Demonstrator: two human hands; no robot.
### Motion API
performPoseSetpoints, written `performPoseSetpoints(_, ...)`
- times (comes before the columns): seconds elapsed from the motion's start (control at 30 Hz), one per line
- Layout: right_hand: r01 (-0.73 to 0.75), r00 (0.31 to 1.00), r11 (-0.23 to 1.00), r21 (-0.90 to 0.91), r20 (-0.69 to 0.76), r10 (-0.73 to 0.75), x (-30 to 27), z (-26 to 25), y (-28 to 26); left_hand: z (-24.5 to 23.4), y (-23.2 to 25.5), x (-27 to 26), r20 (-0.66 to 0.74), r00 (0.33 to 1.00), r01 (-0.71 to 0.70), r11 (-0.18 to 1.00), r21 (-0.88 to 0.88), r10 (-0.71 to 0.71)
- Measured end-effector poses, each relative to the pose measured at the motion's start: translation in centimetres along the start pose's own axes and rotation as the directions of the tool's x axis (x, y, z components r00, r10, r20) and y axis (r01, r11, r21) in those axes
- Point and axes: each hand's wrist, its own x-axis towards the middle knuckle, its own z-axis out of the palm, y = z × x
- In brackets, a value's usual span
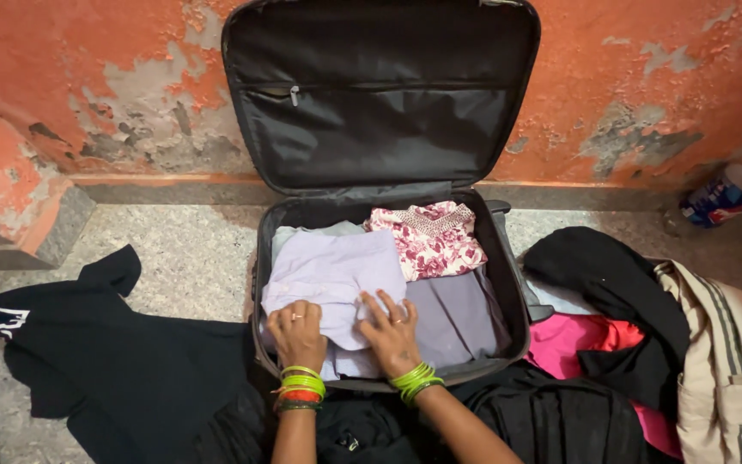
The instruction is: The person folds a floral-patterned cloth and a light-colored shirt, then places them into an open suitcase. The person continues to adjust and arrange the folded clothes inside the suitcase.
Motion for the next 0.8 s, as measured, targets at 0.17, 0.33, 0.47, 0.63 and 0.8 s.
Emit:
performPoseSetpoints(0.17,-0.31,0.916,0.949,-0.052,0.251,0.313,-0.9,1.6,0.9,0.1,0.1,0.1,0.158,0.982,-0.087,0.991,-0.101,0.102)
performPoseSetpoints(0.33,-0.331,0.938,0.941,0.075,0.137,0.319,-1.1,1.7,1.2,0.9,-0.2,-0.3,0.128,0.989,-0.086,0.995,0.059,0.078)
performPoseSetpoints(0.47,-0.414,0.906,0.898,0.151,0.161,0.391,-0.9,1.0,1.4,0.5,-0.6,-1.0,0.153,0.986,-0.084,0.987,0.141,0.062)
performPoseSetpoints(0.63,-0.504,0.857,0.823,0.263,0.031,0.515,-1.5,1.5,1.6,-0.7,-0.1,-1.4,0.086,0.996,0.012,1.0,-0.01,-0.011)
performPoseSetpoints(0.8,-0.543,0.785,0.743,0.392,-0.076,0.614,-2.6,2.7,2.6,-1.1,0.2,-1.9,0.043,0.999,0.001,0.999,-0.045,0.001)
